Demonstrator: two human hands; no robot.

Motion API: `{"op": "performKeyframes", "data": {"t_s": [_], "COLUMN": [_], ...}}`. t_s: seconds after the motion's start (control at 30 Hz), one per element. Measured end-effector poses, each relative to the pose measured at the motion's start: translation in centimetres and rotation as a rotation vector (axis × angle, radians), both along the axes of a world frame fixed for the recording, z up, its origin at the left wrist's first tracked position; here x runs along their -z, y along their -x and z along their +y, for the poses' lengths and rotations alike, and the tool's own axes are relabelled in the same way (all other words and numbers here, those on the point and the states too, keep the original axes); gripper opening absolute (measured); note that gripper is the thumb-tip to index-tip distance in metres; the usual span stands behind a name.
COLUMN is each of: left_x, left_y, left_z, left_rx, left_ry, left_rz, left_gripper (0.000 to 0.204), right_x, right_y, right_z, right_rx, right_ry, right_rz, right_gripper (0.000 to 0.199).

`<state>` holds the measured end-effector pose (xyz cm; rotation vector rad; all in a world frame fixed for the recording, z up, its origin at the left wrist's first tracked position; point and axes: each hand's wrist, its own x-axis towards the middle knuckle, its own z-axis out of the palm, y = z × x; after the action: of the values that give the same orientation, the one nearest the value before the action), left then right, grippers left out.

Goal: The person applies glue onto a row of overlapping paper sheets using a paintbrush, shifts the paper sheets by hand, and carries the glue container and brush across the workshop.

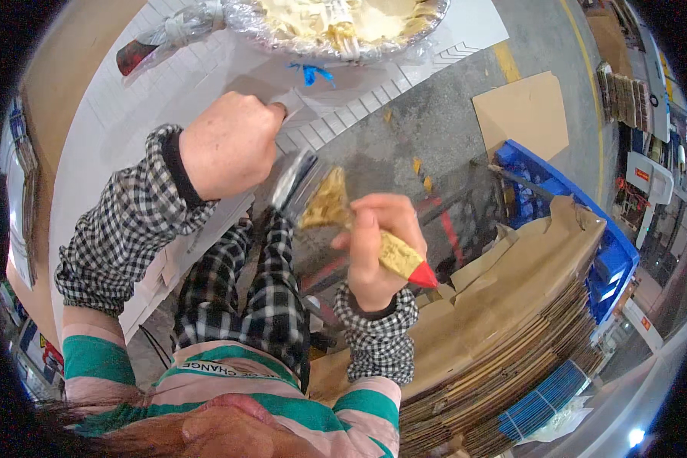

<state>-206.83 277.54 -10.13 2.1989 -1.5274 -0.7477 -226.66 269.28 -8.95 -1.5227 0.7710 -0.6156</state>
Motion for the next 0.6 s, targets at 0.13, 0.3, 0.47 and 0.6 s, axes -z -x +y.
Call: {"op": "performKeyframes", "data": {"t_s": [0.13, 0.3, 0.47, 0.6], "left_x": [0.2, 0.2, 0.3, 0.6], "left_y": [0.0, 0.3, 0.5, 0.7], "left_z": [0.1, 0.1, 0.0, 0.3], "left_rx": [-0.001, -0.009, 0.015, -0.023], "left_ry": [0.041, 0.076, 0.025, 0.097], "left_rz": [-0.026, -0.034, -0.095, -0.123], "left_gripper": [0.009, 0.01, 0.012, 0.013], "right_x": [0.2, -0.5, -0.3, 0.0], "right_y": [0.9, 0.3, 0.3, 1.6], "right_z": [0.8, 1.5, 2.7, 3.5], "right_rx": [-0.119, 0.085, 0.013, -0.007], "right_ry": [0.069, 0.022, 0.083, -0.007], "right_rz": [0.118, 0.062, 0.096, 0.1], "right_gripper": [0.007, 0.01, 0.012, 0.011]}}
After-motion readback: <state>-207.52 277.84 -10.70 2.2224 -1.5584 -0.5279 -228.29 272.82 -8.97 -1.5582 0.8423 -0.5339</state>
